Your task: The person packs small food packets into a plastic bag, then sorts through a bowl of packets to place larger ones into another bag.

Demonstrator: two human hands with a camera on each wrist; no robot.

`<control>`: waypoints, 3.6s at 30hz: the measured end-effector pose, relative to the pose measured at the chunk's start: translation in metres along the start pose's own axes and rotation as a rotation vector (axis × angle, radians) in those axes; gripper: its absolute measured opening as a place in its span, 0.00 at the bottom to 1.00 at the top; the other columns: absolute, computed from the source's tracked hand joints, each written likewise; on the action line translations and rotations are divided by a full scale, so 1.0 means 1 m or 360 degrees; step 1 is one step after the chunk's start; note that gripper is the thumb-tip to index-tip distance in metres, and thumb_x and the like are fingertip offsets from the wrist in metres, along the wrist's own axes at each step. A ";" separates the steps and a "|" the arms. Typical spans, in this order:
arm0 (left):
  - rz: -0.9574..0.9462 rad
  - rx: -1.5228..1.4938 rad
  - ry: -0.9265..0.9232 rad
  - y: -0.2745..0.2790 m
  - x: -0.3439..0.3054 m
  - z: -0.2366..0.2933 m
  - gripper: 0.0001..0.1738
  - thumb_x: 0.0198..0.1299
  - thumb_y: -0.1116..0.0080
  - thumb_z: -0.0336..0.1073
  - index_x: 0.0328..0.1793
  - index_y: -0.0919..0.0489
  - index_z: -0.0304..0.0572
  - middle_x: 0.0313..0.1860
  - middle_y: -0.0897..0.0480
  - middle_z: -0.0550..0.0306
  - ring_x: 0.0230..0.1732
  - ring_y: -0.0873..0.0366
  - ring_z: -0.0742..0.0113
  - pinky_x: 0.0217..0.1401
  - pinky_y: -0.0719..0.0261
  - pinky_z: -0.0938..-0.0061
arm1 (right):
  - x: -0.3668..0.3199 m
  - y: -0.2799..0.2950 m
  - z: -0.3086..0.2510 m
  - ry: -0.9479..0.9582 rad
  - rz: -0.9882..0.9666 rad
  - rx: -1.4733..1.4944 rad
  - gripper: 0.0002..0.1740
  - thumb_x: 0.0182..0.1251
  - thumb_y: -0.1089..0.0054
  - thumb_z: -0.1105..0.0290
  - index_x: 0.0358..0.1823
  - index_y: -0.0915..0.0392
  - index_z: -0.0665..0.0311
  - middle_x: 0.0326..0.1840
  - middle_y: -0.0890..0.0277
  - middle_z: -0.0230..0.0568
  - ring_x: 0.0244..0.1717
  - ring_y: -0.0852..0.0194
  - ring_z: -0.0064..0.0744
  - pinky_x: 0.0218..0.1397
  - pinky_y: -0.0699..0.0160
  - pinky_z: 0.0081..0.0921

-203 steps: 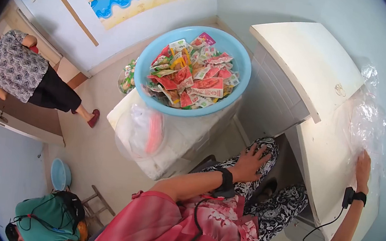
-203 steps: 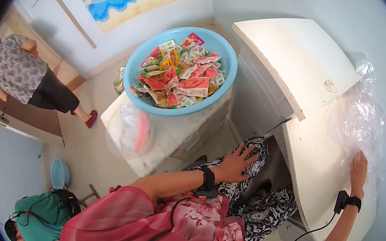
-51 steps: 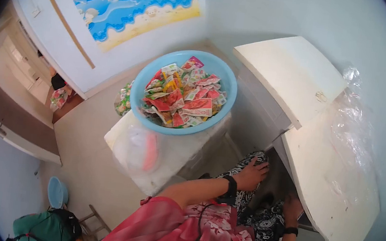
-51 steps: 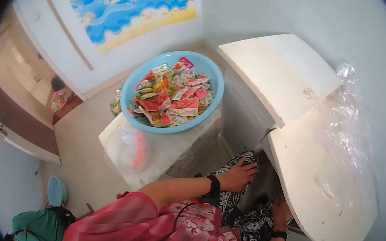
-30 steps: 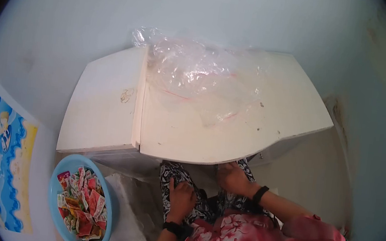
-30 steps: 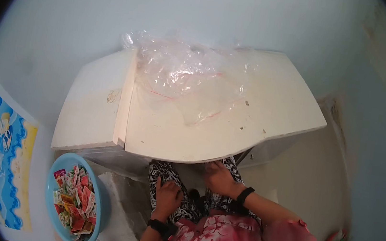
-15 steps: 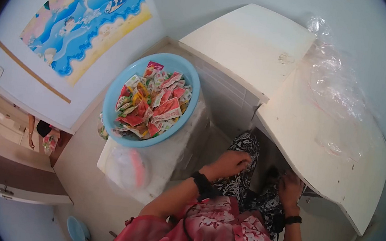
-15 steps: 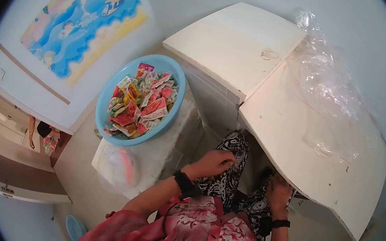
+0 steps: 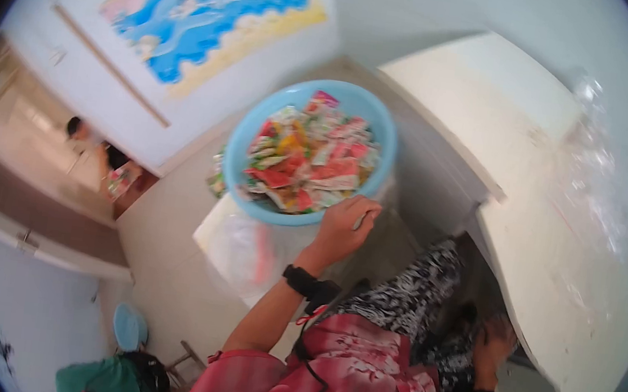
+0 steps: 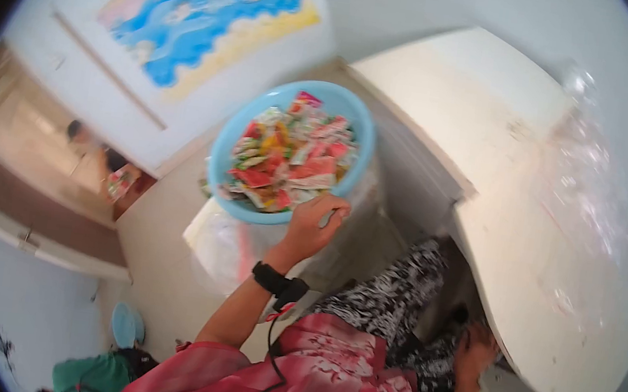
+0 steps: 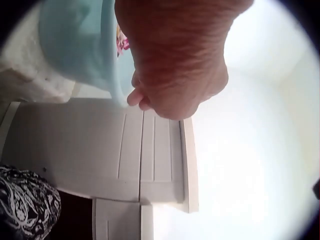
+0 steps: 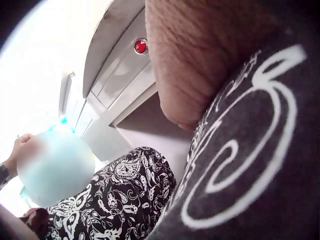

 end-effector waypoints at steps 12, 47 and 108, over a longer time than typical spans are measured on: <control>0.0297 0.0202 0.0435 0.024 -0.026 -0.066 0.06 0.67 0.39 0.31 0.47 0.17 0.39 0.41 0.14 0.48 0.43 0.14 0.48 0.46 0.17 0.60 | 0.003 -0.002 -0.004 0.0097 0.0028 0.0023 0.10 0.55 0.34 0.77 0.40 0.14 0.63 0.52 0.14 0.41 0.70 0.27 0.49 0.82 0.45 0.58; -0.0217 0.1261 0.1157 0.186 0.044 -0.314 0.21 0.55 0.31 0.45 0.51 0.13 0.42 0.48 0.11 0.40 0.51 0.14 0.39 0.53 0.18 0.50 | 0.013 0.004 -0.018 0.0072 -0.0029 -0.0099 0.06 0.55 0.35 0.75 0.35 0.15 0.62 0.48 0.13 0.40 0.70 0.27 0.48 0.81 0.43 0.56; -0.0475 0.0457 0.0396 0.149 0.017 -0.185 0.13 0.66 0.35 0.36 0.52 0.13 0.37 0.43 0.11 0.52 0.47 0.15 0.56 0.58 0.20 0.63 | 0.006 0.006 -0.011 0.0026 0.0124 0.0144 0.09 0.56 0.35 0.76 0.39 0.14 0.63 0.46 0.14 0.44 0.65 0.23 0.49 0.77 0.37 0.53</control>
Point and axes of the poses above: each hand's wrist, its own x-axis towards the middle knuckle, its own y-axis out of the back of the hand, z = x × y, the point moved 3 cm from there along x, towards the middle knuckle
